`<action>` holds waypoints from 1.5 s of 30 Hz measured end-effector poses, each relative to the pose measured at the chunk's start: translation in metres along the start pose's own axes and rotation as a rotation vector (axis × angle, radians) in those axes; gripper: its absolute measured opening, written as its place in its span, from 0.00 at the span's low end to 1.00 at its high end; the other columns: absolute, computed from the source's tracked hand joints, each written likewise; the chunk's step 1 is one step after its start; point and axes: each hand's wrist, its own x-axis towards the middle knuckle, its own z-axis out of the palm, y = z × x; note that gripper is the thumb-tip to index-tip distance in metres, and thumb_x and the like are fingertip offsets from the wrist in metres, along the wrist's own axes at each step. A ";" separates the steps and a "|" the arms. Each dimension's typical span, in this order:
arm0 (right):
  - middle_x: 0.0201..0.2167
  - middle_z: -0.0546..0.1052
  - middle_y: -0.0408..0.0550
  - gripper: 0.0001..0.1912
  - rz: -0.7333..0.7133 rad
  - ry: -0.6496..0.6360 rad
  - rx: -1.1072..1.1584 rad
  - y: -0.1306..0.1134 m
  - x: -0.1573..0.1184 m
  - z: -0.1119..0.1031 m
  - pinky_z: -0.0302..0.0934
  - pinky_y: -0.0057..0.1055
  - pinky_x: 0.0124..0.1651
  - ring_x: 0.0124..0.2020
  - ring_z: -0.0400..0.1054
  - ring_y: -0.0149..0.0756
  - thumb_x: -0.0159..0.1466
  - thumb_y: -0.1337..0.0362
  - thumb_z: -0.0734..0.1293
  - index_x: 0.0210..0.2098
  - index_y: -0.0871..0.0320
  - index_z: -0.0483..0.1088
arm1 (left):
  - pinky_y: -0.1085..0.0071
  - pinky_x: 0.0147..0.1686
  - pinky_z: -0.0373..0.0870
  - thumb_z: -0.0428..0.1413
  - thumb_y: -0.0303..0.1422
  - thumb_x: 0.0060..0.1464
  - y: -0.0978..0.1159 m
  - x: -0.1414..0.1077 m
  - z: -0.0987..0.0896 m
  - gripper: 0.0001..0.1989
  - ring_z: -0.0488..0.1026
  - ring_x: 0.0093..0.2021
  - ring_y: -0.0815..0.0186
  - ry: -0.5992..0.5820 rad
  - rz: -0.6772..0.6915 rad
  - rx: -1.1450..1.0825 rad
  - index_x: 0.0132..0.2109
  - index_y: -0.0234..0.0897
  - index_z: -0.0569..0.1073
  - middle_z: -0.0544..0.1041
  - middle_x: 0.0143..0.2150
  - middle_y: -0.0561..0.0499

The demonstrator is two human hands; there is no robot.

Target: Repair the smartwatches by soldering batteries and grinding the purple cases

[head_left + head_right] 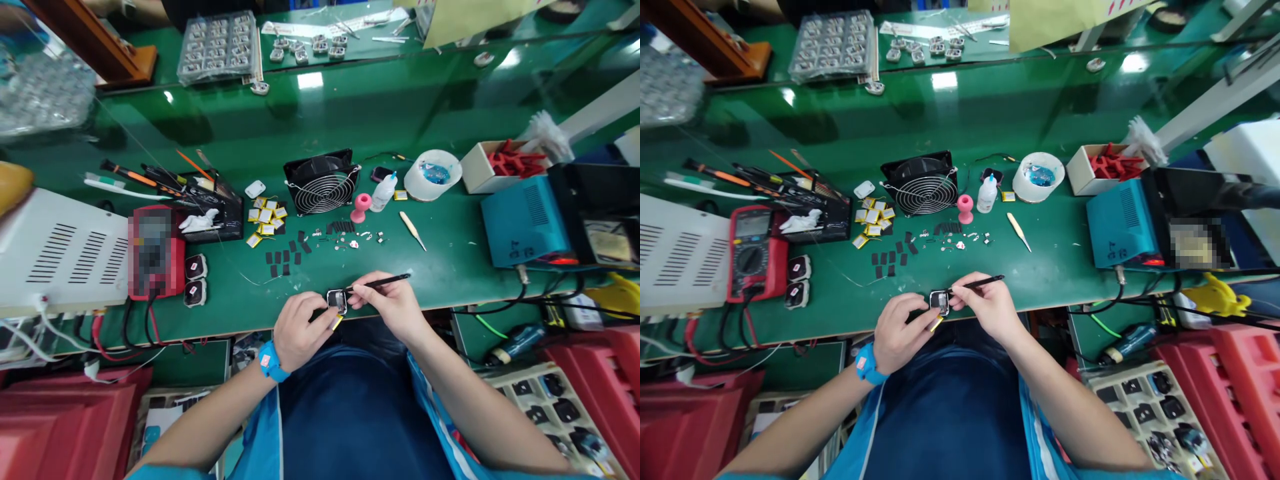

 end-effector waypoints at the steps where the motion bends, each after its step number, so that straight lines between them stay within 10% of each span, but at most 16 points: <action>1: 0.23 0.82 0.46 0.22 0.000 -0.002 0.001 0.001 0.000 0.000 0.76 0.30 0.31 0.24 0.79 0.34 0.54 0.46 0.80 0.32 0.58 0.77 | 0.63 0.44 0.75 0.59 0.28 0.66 0.000 0.000 0.000 0.04 0.76 0.47 0.58 -0.008 0.010 -0.006 0.47 0.36 0.77 0.82 0.42 0.45; 11: 0.24 0.82 0.45 0.23 -0.023 -0.018 -0.006 0.005 0.000 0.001 0.79 0.33 0.33 0.26 0.80 0.37 0.53 0.44 0.80 0.31 0.57 0.78 | 0.61 0.45 0.76 0.57 0.28 0.68 -0.005 0.000 -0.001 0.05 0.78 0.51 0.56 -0.057 0.063 -0.022 0.48 0.35 0.76 0.85 0.47 0.47; 26: 0.33 0.86 0.47 0.03 -0.423 -0.026 -0.257 0.015 -0.015 0.001 0.78 0.30 0.39 0.34 0.82 0.37 0.64 0.60 0.75 0.35 0.50 0.84 | 0.63 0.44 0.74 0.56 0.30 0.69 0.002 -0.001 0.000 0.06 0.78 0.50 0.60 -0.053 0.023 -0.015 0.47 0.36 0.78 0.84 0.46 0.47; 40: 0.30 0.84 0.48 0.13 -0.296 0.014 -0.229 0.016 -0.013 -0.001 0.77 0.34 0.37 0.31 0.80 0.37 0.64 0.51 0.74 0.35 0.54 0.80 | 0.63 0.46 0.73 0.56 0.26 0.67 0.003 0.001 0.000 0.06 0.78 0.49 0.59 -0.027 -0.039 -0.062 0.48 0.38 0.75 0.84 0.46 0.49; 45: 0.15 0.70 0.39 0.27 -0.093 -0.010 -0.392 -0.013 -0.005 -0.045 0.58 0.28 0.20 0.15 0.62 0.30 0.65 0.36 0.66 0.28 0.54 0.68 | 0.63 0.50 0.75 0.57 0.23 0.64 0.004 0.001 -0.003 0.08 0.79 0.50 0.60 -0.063 -0.132 -0.159 0.48 0.39 0.73 0.84 0.48 0.49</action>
